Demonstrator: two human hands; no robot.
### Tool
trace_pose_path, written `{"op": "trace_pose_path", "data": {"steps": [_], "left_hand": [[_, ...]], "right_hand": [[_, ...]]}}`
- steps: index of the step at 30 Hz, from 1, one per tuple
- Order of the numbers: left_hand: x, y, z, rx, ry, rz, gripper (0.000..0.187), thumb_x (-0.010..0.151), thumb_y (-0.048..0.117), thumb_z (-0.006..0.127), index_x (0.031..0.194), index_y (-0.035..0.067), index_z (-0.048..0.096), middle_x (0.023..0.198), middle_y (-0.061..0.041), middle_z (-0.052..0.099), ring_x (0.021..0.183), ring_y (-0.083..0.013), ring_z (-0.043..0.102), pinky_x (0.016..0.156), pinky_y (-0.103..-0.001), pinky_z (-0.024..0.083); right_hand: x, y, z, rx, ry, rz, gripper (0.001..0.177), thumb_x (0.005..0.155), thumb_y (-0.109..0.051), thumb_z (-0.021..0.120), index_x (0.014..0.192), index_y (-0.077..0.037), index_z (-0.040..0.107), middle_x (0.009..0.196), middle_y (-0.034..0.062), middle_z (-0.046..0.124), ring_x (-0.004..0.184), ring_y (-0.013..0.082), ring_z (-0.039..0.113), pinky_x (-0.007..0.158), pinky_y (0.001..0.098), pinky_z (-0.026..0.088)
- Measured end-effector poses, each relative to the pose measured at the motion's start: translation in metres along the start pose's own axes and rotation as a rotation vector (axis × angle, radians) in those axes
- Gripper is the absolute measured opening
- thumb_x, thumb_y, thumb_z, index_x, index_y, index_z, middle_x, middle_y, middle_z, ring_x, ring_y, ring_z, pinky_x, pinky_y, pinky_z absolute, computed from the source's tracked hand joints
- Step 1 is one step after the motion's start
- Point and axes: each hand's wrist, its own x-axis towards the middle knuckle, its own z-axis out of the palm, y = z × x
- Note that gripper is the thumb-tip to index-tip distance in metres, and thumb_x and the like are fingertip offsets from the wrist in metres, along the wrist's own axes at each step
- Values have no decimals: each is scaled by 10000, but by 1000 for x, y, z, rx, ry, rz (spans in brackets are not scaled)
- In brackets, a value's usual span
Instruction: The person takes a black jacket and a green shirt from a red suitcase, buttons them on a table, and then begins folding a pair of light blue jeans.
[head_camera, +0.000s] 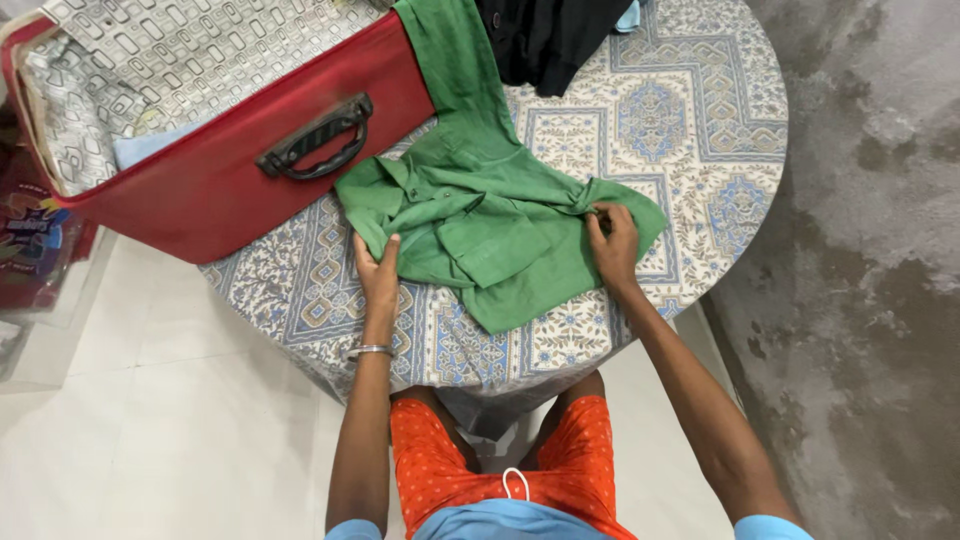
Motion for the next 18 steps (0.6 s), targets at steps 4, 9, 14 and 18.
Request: {"op": "trace_pose_path", "data": {"steps": [4, 9, 14, 18], "left_hand": [[-1, 10, 6, 61, -11, -3, 848, 907, 143, 792, 1582, 29, 291, 1504, -151, 502, 1326, -237, 530, 1115, -340, 440], [-1, -7, -1, 147, -20, 45, 1017, 834, 124, 848, 1602, 14, 191, 1575, -190, 394, 1406, -279, 438, 1167, -364, 361], [3, -24, -3, 397, 29, 134, 1115, 824, 179, 867, 1607, -14, 97, 1605, -258, 312, 1471, -347, 365, 1209, -389, 299], [-24, 4, 21, 707, 213, 272, 964, 913, 308, 839, 1584, 2, 219, 1601, -311, 311, 1499, -388, 323, 1231, -494, 295]], "right_hand": [[-1, 10, 3, 214, 58, 131, 155, 1027, -87, 669, 1150, -1, 634, 961, 50, 630, 833, 106, 610, 753, 272, 519], [-1, 22, 4, 508, 113, 191, 123, 1065, -102, 616, 1149, -24, 570, 924, 12, 613, 800, 61, 592, 725, 246, 530], [0, 3, 1, 400, 255, 260, 135, 1010, -114, 628, 1049, -48, 517, 791, -13, 525, 688, 68, 574, 625, 245, 494], [-4, -6, -5, 310, 240, 270, 244, 1035, -165, 609, 901, -58, 436, 726, -16, 412, 617, 75, 421, 549, 281, 387]]}}
